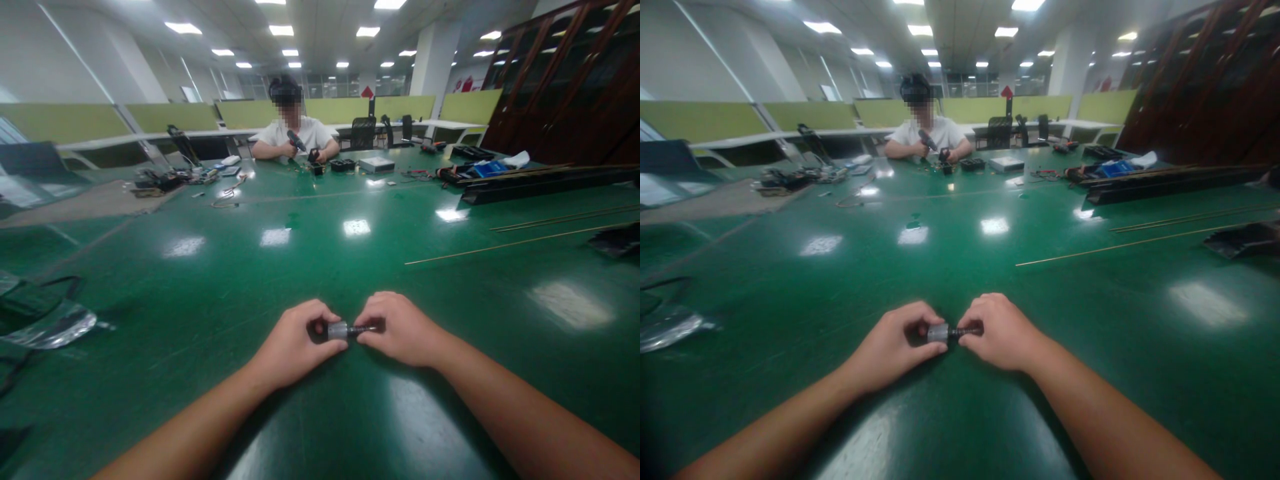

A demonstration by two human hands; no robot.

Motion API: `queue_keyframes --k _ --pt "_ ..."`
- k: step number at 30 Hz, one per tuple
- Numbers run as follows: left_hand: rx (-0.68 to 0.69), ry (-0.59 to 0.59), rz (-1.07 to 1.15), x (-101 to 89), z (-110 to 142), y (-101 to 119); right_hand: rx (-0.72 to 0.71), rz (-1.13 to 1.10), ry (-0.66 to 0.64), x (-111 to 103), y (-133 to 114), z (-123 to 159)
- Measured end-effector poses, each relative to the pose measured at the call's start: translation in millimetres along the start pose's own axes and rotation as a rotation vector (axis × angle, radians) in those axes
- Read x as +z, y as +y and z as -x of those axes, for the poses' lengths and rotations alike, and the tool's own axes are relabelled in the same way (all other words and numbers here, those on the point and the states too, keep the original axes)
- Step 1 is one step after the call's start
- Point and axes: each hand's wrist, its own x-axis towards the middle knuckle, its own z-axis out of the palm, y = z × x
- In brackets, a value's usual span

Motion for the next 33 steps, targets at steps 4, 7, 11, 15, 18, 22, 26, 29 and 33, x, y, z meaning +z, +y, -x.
queue_keyframes --k 4,7,11,15,18,22,26,29,33 --pt "-0.002 0.003 -0.002 0.3 0.6 -0.1 -0.009 0.020 0.002 -2.7 0.7 -0.1" --pt "0.004 0.002 -0.004 0.3 0.7 -0.7 0.003 0.015 -0.008 -3.3 1.1 0.0" --pt "0.007 0.006 -0.005 0.5 0.2 -1.1 0.006 0.008 -0.016 -3.7 1.1 0.5" --pt "0.010 0.004 0.006 1.1 0.5 -1.6 0.018 -0.006 -0.027 -4.9 1.0 0.3" --pt "0.004 0.004 0.010 1.1 0.7 -1.2 0.025 0.006 -0.028 -6.7 1.3 -0.2" --pt "-0.004 0.007 -0.002 0.4 0.2 1.2 0.036 0.027 -0.042 -9.6 2.3 -0.2" --pt "-0.007 0.002 -0.006 -0.2 0.5 2.2 0.038 0.040 -0.045 -11.5 3.8 0.6" --pt "-0.005 -0.002 -0.013 -0.5 0.6 1.7 0.032 0.044 -0.043 -12.2 4.9 0.8" --pt "-0.008 -0.008 -0.025 -1.3 0.5 1.5 0.042 0.051 -0.040 -13.1 5.2 0.3"
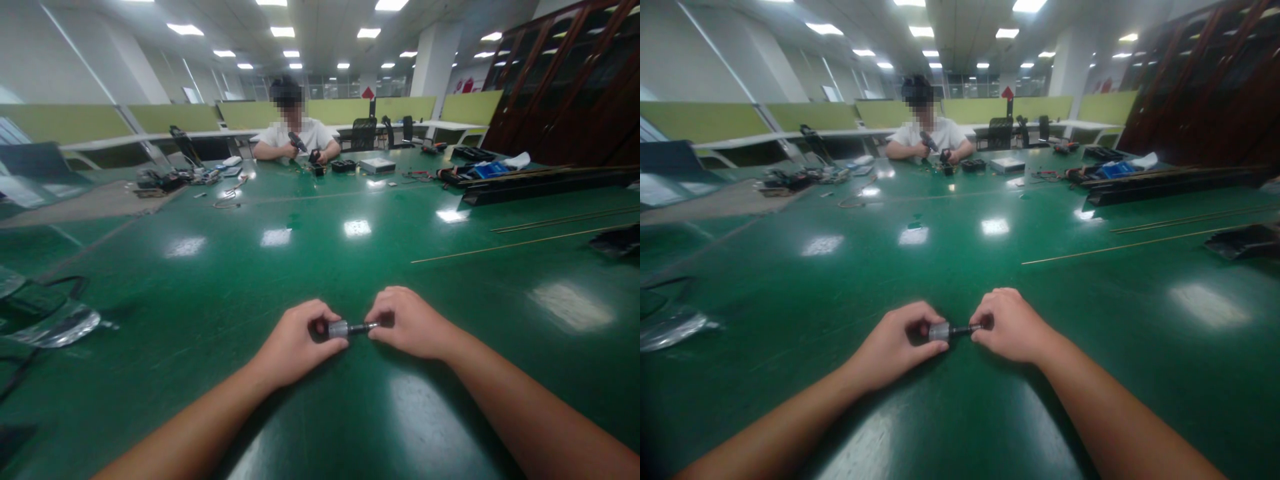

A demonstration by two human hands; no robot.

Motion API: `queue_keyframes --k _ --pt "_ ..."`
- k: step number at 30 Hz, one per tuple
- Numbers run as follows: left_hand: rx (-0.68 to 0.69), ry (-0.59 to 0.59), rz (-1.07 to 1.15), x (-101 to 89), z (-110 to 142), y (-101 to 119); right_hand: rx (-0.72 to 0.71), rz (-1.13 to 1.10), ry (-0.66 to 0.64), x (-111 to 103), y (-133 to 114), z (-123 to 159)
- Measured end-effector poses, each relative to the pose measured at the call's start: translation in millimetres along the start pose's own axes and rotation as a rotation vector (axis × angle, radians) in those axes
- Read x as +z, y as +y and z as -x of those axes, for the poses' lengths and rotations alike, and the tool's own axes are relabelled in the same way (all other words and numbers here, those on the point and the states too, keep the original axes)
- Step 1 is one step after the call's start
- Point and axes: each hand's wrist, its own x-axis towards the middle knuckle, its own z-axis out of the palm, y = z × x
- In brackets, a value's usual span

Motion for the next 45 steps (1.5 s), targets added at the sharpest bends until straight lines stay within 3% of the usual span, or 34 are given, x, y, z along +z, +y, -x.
queue_keyframes --k 45 --pt "0.008 0.006 -0.004 -1.6 -0.1 -1.2 0.054 -0.018 -0.031 -15.9 17.6 4.2"
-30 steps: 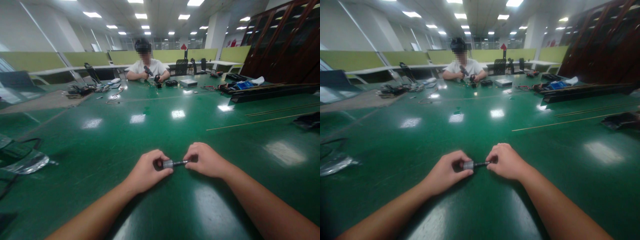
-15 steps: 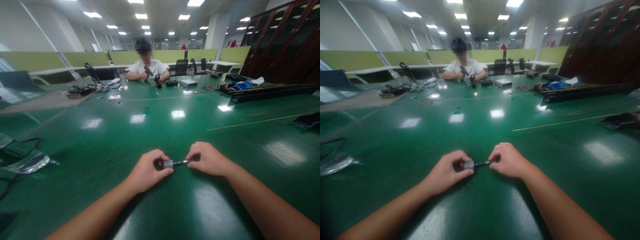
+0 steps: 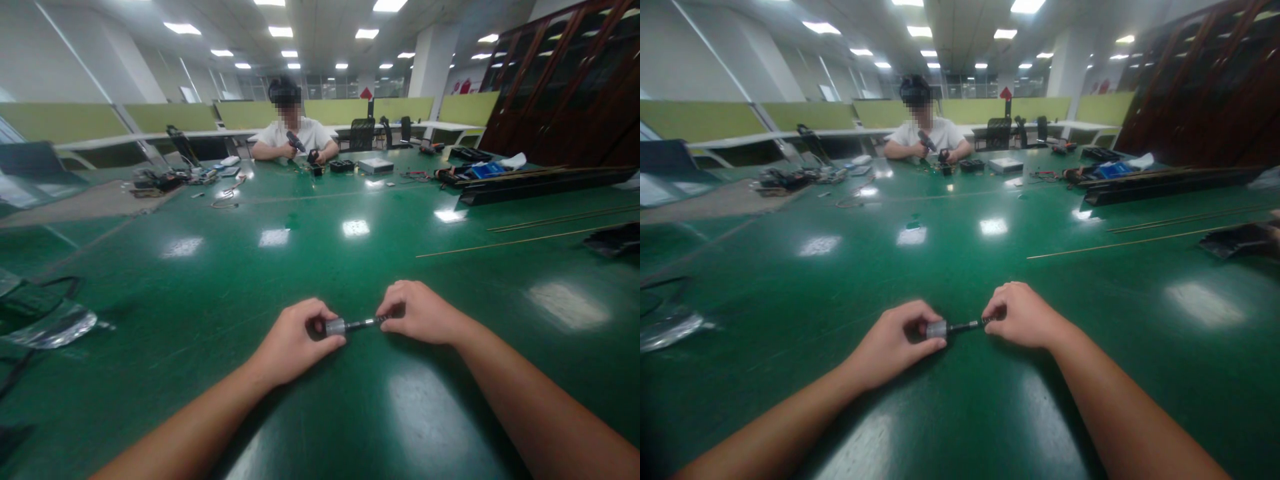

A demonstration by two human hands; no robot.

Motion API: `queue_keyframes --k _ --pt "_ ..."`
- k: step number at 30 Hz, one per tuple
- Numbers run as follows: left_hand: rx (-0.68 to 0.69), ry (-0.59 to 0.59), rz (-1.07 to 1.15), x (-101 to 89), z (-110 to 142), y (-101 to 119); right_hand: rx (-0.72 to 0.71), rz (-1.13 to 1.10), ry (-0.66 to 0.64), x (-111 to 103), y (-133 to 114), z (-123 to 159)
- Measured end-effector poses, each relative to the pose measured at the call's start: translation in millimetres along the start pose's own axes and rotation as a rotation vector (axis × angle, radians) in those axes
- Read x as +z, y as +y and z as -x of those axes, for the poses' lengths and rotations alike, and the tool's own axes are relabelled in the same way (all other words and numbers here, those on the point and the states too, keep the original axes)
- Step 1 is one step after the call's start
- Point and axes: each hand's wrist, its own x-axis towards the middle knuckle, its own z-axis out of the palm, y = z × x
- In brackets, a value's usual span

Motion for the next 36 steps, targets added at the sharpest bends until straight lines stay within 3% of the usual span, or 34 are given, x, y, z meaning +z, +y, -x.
queue_keyframes --k 9,17,36 --pt "-0.004 0.006 -0.006 2.4 -1.0 -0.2 -0.131 -0.013 0.019 17.1 -12.8 -7.2" --pt "0.020 0.000 -0.013 3.2 0.3 1.7 -0.128 -0.034 0.093 39.8 -29.5 -12.1" --pt "0.012 -0.007 -0.024 3.5 0.2 2.2 -0.109 -0.096 0.122 38.9 -29.1 -8.7"
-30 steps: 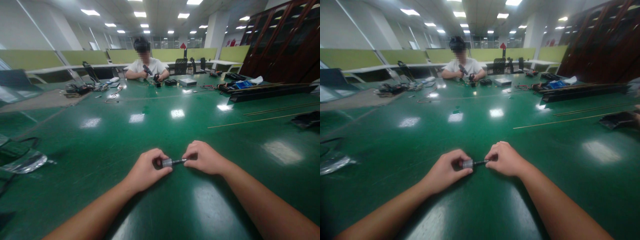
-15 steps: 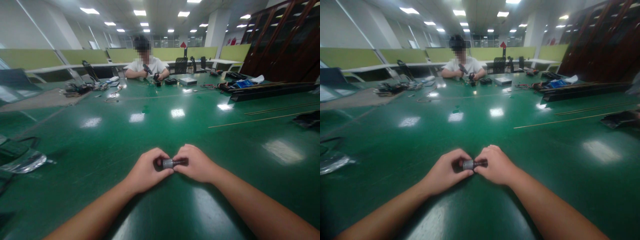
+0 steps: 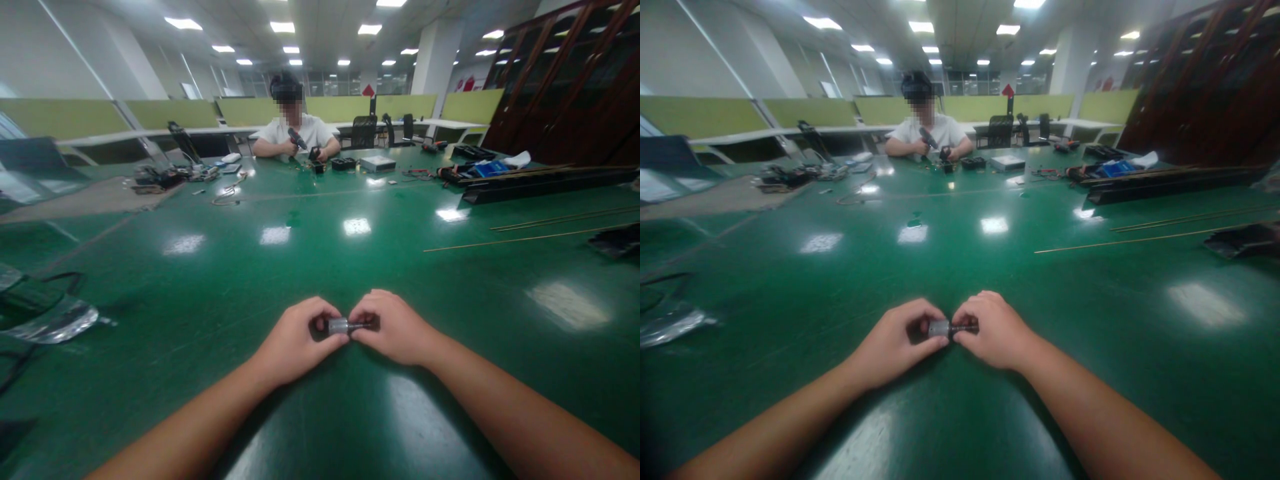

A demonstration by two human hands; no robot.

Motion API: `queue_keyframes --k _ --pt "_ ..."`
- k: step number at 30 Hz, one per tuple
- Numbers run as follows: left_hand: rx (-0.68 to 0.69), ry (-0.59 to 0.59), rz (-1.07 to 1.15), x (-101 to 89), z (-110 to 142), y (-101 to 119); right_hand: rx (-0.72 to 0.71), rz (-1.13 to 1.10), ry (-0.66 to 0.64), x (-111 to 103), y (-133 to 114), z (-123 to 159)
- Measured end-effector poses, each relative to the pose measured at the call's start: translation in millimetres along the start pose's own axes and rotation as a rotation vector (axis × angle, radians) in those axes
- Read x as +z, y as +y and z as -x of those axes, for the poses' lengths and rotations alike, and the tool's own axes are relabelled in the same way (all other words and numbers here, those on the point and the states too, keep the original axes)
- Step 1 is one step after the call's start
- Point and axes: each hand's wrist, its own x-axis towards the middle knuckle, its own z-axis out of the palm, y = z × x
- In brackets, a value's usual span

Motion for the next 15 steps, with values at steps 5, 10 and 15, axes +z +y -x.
queue_keyframes --k 5,10,15 --pt "-0.016 0.000 0.014 1.0 0.7 0.6 -0.012 0.015 -0.001 0.1 -1.4 0.1" --pt "0.007 -0.005 0.023 0.8 1.0 0.7 -0.023 0.000 -0.005 0.1 -0.3 0.1" --pt "0.009 -0.001 0.005 1.1 1.9 0.4 -0.015 0.008 -0.009 0.6 0.0 -1.1"
